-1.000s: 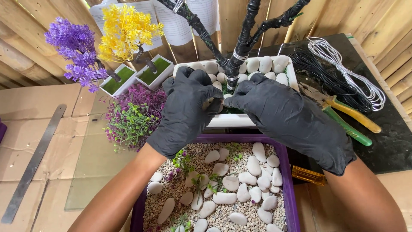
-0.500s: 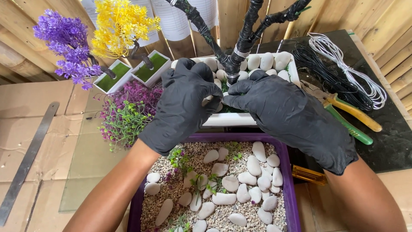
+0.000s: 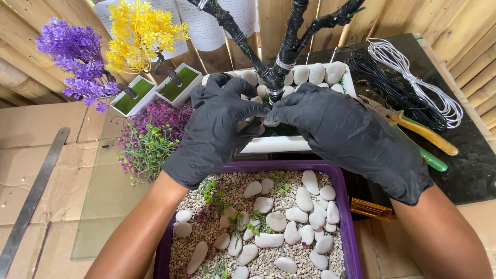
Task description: The person arranges white stones and small artificial plants within a purple tray and a white rectangular pot containing a black tree trunk. They carefully place the stones around the base of the tree and among the greenery to create a decorative miniature landscape.
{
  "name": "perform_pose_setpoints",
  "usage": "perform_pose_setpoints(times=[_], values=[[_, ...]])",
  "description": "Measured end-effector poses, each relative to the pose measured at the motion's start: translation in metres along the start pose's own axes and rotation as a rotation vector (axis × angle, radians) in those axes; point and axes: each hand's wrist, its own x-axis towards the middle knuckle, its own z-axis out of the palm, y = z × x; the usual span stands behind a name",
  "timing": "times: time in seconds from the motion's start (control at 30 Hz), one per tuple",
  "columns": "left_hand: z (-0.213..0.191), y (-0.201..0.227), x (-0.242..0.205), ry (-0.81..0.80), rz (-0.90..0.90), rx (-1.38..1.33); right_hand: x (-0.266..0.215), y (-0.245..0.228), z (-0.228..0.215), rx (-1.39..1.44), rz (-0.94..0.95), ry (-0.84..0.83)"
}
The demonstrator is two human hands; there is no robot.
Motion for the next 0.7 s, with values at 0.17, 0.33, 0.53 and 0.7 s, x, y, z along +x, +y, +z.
perform_pose_setpoints(times=[0.17, 0.33, 0.53, 0.7], values=[[0.002, -0.006, -0.007, 0.032, 0.077, -0.093, -0.006, 0.0, -0.009, -0.237, 0.066, 0.006], [0.002, -0.003, -0.008, 0.051, 0.019, -0.059, -0.008, -0.035, -0.024, -0.281, 0.188, -0.078], [0.017, -0.013, -0.015, 0.059, -0.049, -0.041, 0.025, -0.086, 0.006, -0.063, 0.541, -0.837], [0.014, -0.012, -0.016, 0.089, -0.016, -0.07, -0.054, -0.016, 0.102, 0.206, 0.039, -0.21]])
